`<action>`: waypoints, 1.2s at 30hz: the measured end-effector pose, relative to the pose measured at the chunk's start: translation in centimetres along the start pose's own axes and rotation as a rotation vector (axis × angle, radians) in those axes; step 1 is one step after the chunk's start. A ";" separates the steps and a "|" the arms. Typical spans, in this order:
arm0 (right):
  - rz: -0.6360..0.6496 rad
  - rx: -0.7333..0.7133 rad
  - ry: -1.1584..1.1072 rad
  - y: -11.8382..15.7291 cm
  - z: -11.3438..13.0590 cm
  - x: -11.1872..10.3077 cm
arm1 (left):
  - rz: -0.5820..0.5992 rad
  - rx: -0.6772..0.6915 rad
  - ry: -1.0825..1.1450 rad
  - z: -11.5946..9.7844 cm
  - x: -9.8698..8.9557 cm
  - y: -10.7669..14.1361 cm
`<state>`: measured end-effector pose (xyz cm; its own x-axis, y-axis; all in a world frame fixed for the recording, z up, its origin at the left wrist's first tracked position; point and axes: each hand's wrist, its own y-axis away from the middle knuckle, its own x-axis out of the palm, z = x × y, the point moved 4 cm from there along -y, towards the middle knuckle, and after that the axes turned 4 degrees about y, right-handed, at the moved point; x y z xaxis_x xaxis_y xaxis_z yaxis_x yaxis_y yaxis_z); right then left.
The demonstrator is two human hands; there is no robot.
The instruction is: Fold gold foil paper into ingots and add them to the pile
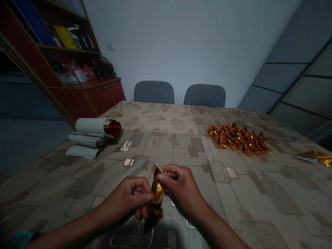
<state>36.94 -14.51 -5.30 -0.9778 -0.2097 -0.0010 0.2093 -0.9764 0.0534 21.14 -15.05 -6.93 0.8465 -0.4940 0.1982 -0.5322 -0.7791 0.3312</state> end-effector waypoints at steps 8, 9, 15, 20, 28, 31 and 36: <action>-0.206 -0.324 0.360 0.4 1.7 -2.2 | -0.024 0.029 0.218 -0.1 -0.6 -0.3; -0.192 -0.428 0.478 0.6 2.2 -2.3 | -0.063 0.036 0.265 -0.1 -0.8 -0.3; 0.176 -0.693 0.820 1.6 3.0 -0.7 | -0.142 0.025 0.452 -0.5 -1.6 -0.3; 0.187 -0.777 0.902 1.9 3.5 -0.2 | -0.131 0.031 0.461 -0.7 -1.5 -0.2; 0.119 -0.940 1.015 2.4 3.7 -0.4 | -0.088 -0.023 0.403 -0.6 -1.0 0.1; 0.161 -0.908 0.940 2.4 4.0 -0.2 | -0.097 -0.001 0.372 -0.5 -0.9 0.1; 0.182 -0.802 0.820 2.1 4.0 0.2 | -0.138 0.030 0.355 -0.6 -0.8 0.3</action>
<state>37.15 -16.35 -1.15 -0.6928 -0.0347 -0.7203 0.5806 -0.6192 -0.5286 20.29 -14.64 -6.49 0.8578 -0.2234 0.4630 -0.4088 -0.8424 0.3509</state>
